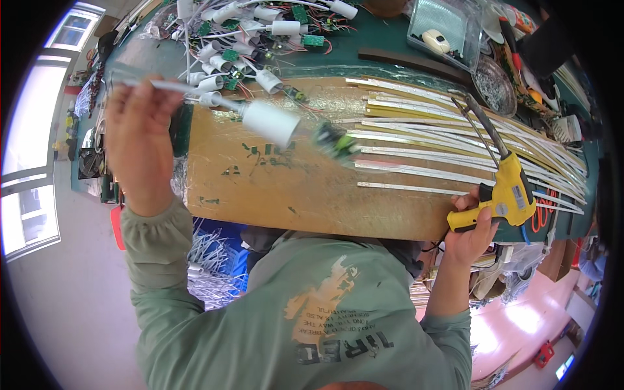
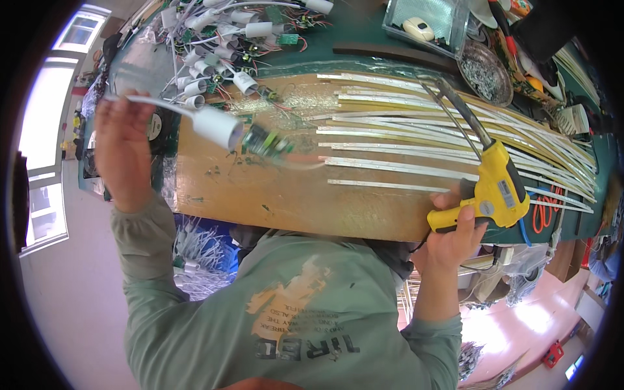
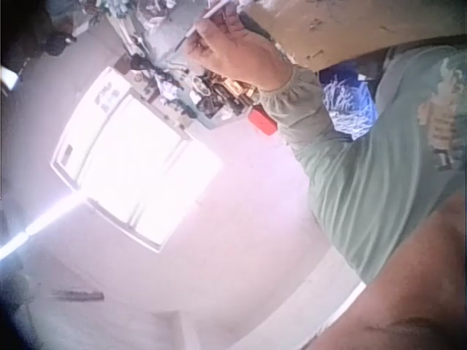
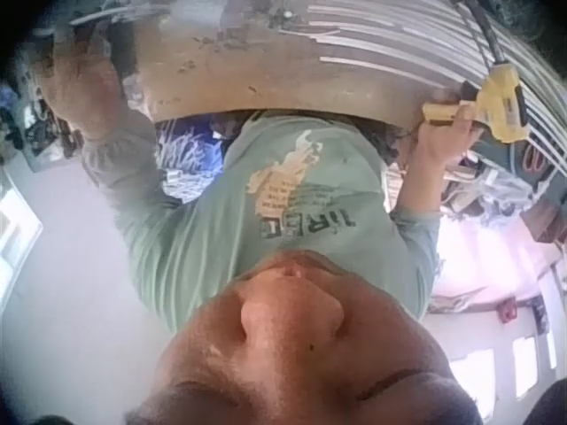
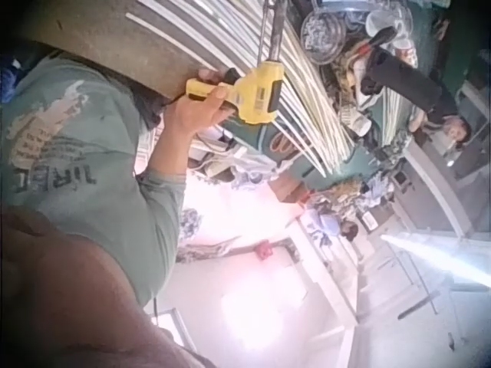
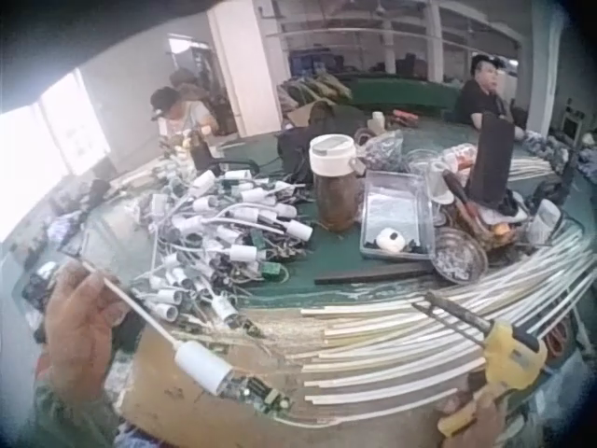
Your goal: The person solders wires and electrical components to LED light strips and PCBs using a soldering iron.
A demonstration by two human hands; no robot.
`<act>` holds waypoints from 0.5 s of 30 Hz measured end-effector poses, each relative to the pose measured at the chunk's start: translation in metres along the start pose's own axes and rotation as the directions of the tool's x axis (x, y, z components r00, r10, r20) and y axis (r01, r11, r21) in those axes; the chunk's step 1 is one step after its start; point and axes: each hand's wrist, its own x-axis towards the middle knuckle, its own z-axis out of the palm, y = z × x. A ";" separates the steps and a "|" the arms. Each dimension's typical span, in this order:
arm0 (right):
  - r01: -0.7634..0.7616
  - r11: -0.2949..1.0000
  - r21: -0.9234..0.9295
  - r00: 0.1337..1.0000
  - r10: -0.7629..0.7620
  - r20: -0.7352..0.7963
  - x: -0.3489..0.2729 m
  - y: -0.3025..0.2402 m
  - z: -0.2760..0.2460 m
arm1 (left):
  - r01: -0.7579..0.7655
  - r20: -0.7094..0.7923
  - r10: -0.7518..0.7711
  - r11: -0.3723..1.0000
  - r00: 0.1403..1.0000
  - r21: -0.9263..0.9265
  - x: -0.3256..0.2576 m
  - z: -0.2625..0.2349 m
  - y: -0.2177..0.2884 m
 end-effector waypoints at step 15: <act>-0.073 0.990 0.124 0.990 0.056 0.132 -0.001 -0.007 0.002 | -0.690 0.663 0.206 0.316 0.720 0.651 -0.125 0.020 -0.046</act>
